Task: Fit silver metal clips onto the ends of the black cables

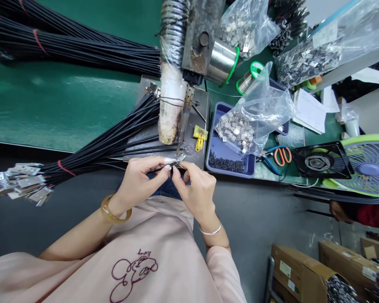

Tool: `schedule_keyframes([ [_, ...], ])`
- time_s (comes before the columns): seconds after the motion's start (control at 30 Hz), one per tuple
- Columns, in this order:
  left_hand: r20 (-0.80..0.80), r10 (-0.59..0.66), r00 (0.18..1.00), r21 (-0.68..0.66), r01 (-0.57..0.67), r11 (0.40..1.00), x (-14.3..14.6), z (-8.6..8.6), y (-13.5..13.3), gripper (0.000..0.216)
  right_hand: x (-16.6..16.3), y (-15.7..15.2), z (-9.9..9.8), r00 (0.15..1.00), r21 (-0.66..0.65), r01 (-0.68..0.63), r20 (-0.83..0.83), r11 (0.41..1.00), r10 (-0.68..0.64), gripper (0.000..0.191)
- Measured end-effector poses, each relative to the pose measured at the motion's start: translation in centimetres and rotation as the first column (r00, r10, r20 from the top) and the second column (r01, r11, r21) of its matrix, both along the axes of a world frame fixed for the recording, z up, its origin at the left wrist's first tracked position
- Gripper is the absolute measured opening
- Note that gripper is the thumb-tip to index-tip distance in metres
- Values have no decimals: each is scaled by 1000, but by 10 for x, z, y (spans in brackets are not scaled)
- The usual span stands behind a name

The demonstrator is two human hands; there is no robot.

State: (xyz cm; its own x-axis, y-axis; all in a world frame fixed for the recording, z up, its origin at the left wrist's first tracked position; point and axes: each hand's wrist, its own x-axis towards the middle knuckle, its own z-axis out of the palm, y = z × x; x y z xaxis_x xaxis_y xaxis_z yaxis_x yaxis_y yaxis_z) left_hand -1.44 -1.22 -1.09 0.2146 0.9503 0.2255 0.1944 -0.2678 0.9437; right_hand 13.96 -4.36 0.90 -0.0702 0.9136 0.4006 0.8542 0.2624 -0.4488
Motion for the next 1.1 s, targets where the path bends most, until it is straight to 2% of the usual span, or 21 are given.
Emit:
schedule_keyframes([
  [0.2, 59, -86, 995, -146, 94, 985, -4, 0, 1, 14, 0, 0, -6, 996, 40, -2, 90, 999, -2, 10],
  [0.37, 31, -102, 994, -121, 105, 987, -3, -1, 2, 9, -1, 2, -3, 999, 19, -3, 53, 1000, 2, 12],
  [0.47, 26, -111, 993, -92, 113, 989, -3, -2, 3, 9, 4, 0, 1, 995, -91, -28, -100, 995, 19, 13],
  [0.57, 66, -116, 991, -124, 124, 984, -5, -3, 4, 13, 18, -2, 5, 936, -203, -66, -351, 977, -9, 17],
  [0.6, 83, -115, 990, -150, 127, 981, -5, -4, 4, 14, 24, -1, 6, 905, -201, -44, -422, 979, -46, 19],
  [0.67, 110, -113, 987, -199, 134, 971, -5, -4, 4, 15, 41, 4, 9, 861, -142, 85, -488, 986, -144, 23],
  [0.73, 126, -115, 985, -223, 141, 965, -4, -5, 5, 15, 59, 16, 10, 870, -86, 239, -423, 967, -252, 23],
  [0.77, 132, -114, 985, -228, 142, 963, -3, -5, 5, 14, 68, 23, 9, 896, -92, 267, -344, 959, -283, 23],
  [0.83, 151, -118, 981, -233, 151, 961, -2, -4, 6, 13, 83, 39, 7, 944, -146, 279, -142, 949, -299, 21],
  [0.9, 171, -134, 976, -235, 172, 957, -1, -3, 8, 13, 92, 53, 5, 966, -198, 254, 2, 947, -259, 17],
  [0.97, 182, -150, 972, -233, 190, 954, -1, -2, 9, 15, 96, 63, 3, 975, -245, 222, 67, 944, -212, 14],
  [1.1, 193, -167, 967, -235, 211, 949, -2, 0, 11, 19, 94, 69, 7, 984, -300, 172, 85, 938, -154, 10],
])
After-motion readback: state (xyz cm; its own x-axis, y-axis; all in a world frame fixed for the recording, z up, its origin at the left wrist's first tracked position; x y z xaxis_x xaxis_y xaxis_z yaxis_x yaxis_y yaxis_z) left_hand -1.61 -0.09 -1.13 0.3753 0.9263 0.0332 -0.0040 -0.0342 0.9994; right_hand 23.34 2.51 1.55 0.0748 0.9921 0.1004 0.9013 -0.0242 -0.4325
